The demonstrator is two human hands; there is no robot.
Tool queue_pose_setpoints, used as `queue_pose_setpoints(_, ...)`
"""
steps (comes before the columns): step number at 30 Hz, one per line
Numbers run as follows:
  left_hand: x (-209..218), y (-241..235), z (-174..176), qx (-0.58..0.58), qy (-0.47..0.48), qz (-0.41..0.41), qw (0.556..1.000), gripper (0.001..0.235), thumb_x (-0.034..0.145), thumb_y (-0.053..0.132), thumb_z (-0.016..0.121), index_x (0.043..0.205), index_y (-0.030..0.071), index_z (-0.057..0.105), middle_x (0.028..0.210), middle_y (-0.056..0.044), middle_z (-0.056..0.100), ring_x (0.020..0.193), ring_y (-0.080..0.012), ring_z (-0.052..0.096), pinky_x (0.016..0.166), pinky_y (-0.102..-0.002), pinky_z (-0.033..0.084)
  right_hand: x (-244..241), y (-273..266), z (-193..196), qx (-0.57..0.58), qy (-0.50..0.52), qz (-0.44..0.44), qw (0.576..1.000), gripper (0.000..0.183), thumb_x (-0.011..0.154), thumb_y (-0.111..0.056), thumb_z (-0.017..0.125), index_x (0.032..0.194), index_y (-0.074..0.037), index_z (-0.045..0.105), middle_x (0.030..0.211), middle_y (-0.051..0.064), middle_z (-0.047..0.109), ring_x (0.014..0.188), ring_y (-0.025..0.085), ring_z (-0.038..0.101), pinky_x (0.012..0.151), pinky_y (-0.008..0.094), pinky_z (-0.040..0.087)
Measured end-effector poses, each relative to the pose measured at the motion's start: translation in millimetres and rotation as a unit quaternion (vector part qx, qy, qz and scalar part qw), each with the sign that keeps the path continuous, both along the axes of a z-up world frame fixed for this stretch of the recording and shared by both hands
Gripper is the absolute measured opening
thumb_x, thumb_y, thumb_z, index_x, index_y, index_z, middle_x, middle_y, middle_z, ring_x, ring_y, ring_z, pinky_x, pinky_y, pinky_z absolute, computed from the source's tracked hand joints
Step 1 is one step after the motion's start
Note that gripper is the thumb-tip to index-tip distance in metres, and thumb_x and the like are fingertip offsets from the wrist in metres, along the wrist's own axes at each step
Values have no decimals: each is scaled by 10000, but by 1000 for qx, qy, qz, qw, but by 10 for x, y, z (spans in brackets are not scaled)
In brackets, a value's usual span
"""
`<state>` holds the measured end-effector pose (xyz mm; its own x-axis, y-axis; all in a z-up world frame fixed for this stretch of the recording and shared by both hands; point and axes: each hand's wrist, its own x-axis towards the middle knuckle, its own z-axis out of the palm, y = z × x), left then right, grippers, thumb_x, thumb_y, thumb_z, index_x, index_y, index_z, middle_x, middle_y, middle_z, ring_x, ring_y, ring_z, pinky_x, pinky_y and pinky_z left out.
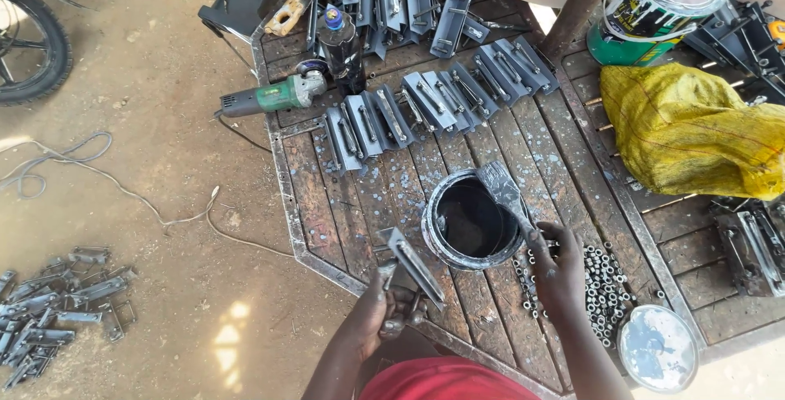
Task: Painting small metal brackets with black paint using a brush and then handling small metal nuts on a workshop table.
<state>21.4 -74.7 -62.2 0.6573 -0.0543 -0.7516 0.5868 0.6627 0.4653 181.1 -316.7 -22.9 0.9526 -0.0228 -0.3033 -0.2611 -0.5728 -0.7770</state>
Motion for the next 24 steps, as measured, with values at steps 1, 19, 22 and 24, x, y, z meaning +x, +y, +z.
queue_pose_setpoints(1, -48, 42, -56, 0, 1, -1, 1000, 881, 896, 738, 238, 1422, 87, 514, 925, -196, 723, 726, -246, 692, 655, -346, 610, -33, -13, 38, 0, 1, -1, 1000, 364, 1012, -320, 586, 1312, -119, 630, 1198, 128, 557, 811, 222, 607, 646, 369, 548)
queue_pose_setpoints(19, -149, 343, 290, -111, -47, -74, 990, 764, 864, 698, 447, 1185, 39, 662, 995, -144, 701, 794, -239, 671, 681, -297, 541, -506, 951, 626, -17, -124, 470, 874, 597, 816, -446, 844, 1300, -149, 660, 1163, 61, 674, 1043, 325, 568, 895, 488, 483)
queue_pose_setpoints(22, -159, 481, 431, -108, -37, -75, 991, 686, 941, 668, 429, 1040, 46, 700, 836, -115, 687, 681, -230, 638, 612, -278, 499, -515, 1150, 675, -28, -71, 486, 871, 803, 742, -564, 877, 1367, -142, 603, 1256, 63, 638, 1158, 306, 603, 894, 471, 516)
queue_pose_setpoints(24, -157, 611, 517, -86, -28, -141, 986, 862, 920, 754, 302, 900, -1, 718, 765, -136, 704, 601, -177, 613, 556, -246, 445, -523, 1335, 680, -101, 6, 484, 869, 684, 820, -453, 833, 1416, -262, 556, 1187, -11, 621, 914, 263, 686, 667, 435, 565)
